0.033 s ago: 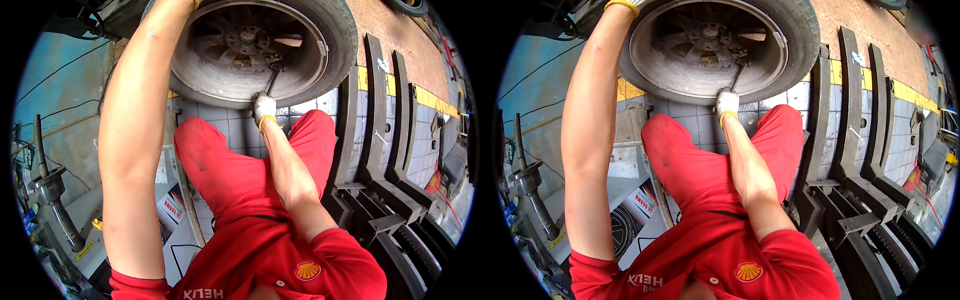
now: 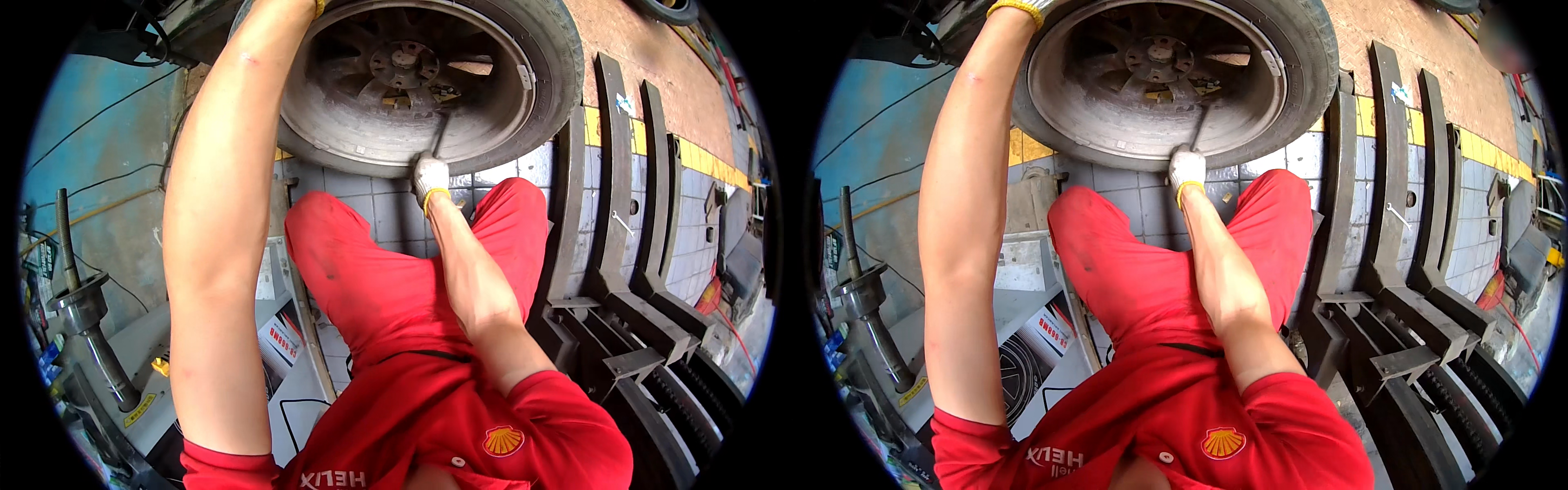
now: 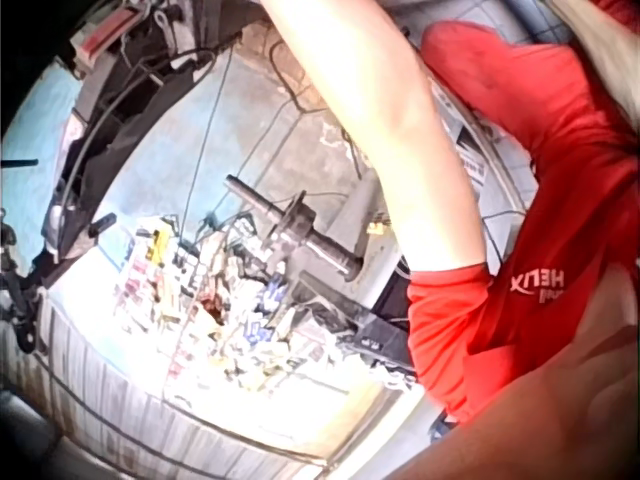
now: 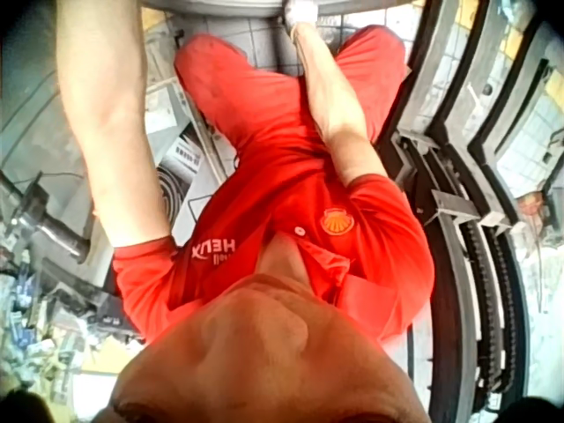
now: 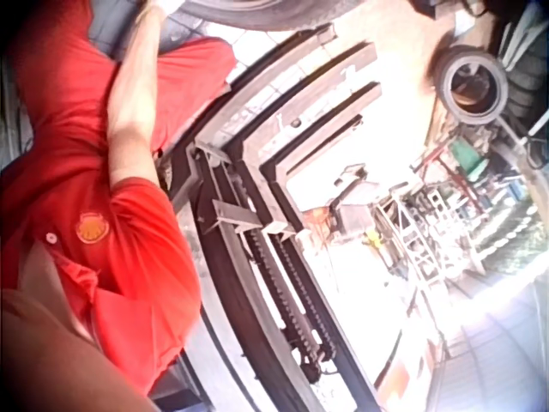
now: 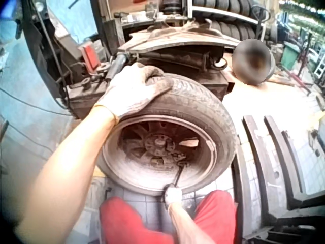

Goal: The person removes a tire from a red car, rolls it to a tire changing machine, and uses a pry bar to separate the tire bead from the rim. They then use a pneumatic tool to clean the inside of the rim.

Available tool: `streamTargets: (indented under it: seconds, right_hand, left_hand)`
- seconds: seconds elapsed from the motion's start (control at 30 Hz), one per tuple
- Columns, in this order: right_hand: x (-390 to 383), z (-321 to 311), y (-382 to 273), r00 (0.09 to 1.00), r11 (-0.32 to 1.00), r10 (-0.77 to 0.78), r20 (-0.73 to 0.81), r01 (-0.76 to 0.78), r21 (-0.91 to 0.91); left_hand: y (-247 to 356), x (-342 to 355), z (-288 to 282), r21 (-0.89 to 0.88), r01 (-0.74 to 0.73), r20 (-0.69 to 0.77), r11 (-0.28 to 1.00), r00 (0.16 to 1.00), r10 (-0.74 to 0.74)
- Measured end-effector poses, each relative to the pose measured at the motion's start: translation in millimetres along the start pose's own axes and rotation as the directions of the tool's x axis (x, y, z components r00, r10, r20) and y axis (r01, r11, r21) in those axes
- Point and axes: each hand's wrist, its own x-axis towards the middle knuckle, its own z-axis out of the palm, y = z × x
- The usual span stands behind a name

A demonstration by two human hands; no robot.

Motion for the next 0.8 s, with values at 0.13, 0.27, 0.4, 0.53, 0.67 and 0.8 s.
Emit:
streamTargets:
  seconds: [0.13, 0.27, 0.4, 0.53, 0.67, 0.8]
  right_hand:
    - [-31, 14, -23, 0.987, 0.979, 0.114, 0.114, -0.132, 0.157]
    - [19, 41, 22, 0.704, 0.914, -0.398, -0.589, 0.253, -0.316]
    - [-11, 54, -31, 0.918, 0.828, 0.293, 0.268, -0.384, 0.410]
    - [-31, 53, -32, 0.968, 0.963, 0.064, -0.244, 0.005, 0.270]
    - [-10, 47, -16, 0.802, 0.715, 0.237, 0.548, -0.526, 0.460]
    - [-38, 61, -12, 0.979, 0.926, 0.037, -0.201, 0.042, 0.375]
  left_hand:
    - [-9, -8, -1, -0.026, -0.001, 0.005, 1.000, 1.000, 0.001]
    - [8, 13, 11, -0.022, -0.091, -0.089, 0.996, 0.992, 0.089]
    - [-16, -7, 11, 0.030, -0.074, -0.049, 0.997, 0.996, 0.076]
    - [-18, -8, 14, 0.074, -0.074, -0.100, 0.994, 0.992, 0.081]
    - [-6, -1, 11, 0.057, -0.071, -0.048, 0.996, 0.996, 0.073]
    - [-8, -6, 12, 0.065, -0.065, -0.086, 0.996, 0.994, 0.071]
